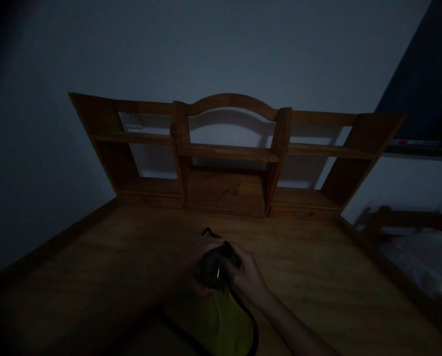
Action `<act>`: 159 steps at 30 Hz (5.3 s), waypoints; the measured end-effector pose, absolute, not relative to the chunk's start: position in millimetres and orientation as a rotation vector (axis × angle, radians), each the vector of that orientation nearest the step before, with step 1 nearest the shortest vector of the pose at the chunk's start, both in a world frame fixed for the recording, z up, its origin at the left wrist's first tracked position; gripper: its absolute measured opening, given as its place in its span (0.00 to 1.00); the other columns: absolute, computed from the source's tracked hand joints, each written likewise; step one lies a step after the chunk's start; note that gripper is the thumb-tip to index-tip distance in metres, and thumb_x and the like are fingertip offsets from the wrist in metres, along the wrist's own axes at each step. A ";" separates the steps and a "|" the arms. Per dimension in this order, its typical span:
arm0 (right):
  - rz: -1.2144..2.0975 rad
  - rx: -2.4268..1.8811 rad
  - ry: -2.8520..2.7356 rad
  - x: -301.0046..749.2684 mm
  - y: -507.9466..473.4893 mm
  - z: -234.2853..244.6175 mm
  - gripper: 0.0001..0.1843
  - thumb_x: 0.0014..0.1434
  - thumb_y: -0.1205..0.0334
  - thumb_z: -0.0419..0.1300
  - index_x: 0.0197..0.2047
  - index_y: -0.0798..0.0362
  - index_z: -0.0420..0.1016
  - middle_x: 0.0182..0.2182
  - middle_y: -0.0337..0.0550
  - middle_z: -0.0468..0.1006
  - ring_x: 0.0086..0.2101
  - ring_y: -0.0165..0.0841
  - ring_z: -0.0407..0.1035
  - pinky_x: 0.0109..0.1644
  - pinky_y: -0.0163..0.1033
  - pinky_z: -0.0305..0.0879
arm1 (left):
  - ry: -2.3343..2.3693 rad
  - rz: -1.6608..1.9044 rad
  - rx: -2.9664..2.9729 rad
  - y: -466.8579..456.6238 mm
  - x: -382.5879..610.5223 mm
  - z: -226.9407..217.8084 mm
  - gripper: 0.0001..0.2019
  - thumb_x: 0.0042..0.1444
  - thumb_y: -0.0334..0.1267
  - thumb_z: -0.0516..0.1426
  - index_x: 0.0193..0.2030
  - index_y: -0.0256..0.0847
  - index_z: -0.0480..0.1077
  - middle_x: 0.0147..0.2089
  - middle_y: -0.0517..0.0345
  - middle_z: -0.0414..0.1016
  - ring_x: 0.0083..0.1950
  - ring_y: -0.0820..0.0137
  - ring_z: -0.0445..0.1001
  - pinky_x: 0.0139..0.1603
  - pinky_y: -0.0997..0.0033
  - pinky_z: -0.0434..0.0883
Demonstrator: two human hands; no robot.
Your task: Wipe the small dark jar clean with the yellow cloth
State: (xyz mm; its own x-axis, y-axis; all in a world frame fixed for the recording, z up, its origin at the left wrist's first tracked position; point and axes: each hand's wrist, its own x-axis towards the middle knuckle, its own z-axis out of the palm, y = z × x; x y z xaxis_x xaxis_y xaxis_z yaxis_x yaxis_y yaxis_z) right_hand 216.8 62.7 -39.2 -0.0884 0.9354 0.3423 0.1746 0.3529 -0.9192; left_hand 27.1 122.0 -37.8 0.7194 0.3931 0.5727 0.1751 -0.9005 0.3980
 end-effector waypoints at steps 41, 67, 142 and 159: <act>0.979 -1.106 -1.504 225.3 70.4 -39.9 0.15 0.58 0.53 0.59 0.42 0.56 0.76 0.35 0.41 0.78 0.38 0.39 0.71 0.43 0.39 0.67 | 0.458 0.910 2.383 107.4 23.8 -16.5 0.38 0.54 0.47 0.61 0.67 0.48 0.47 0.70 0.50 0.49 0.70 0.59 0.48 0.69 0.49 0.54; 1.169 -1.018 -1.057 225.9 79.9 -56.8 0.24 0.50 0.60 0.66 0.51 0.54 0.72 0.42 0.46 0.79 0.39 0.39 0.73 0.43 0.40 0.69 | 0.778 0.899 2.509 111.7 36.1 -33.7 0.35 0.63 0.36 0.51 0.70 0.48 0.34 0.73 0.52 0.34 0.72 0.61 0.44 0.68 0.55 0.56; 0.193 -0.998 -2.169 224.7 48.1 -11.4 0.34 0.61 0.71 0.50 0.69 0.49 0.48 0.67 0.41 0.49 0.64 0.39 0.49 0.67 0.49 0.51 | 0.912 1.319 2.524 126.8 22.0 -47.0 0.43 0.34 0.44 0.69 0.58 0.39 0.57 0.53 0.47 0.66 0.53 0.55 0.68 0.52 0.56 0.71; 0.305 -1.059 -1.965 228.8 50.6 -15.9 0.32 0.62 0.64 0.56 0.67 0.43 0.52 0.61 0.41 0.64 0.57 0.42 0.62 0.62 0.50 0.61 | 1.050 1.266 2.580 121.2 18.0 -36.3 0.42 0.37 0.46 0.69 0.59 0.42 0.59 0.55 0.47 0.66 0.56 0.54 0.66 0.57 0.53 0.67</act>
State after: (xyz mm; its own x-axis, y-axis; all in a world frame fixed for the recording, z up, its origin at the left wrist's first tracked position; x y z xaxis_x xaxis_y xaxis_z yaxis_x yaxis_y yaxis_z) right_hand 228.8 50.6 -15.9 -0.2706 0.7736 0.5730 0.5632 0.6100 -0.5574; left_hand 18.0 121.2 -36.3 0.4230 0.6118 0.6684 0.5439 -0.7614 0.3527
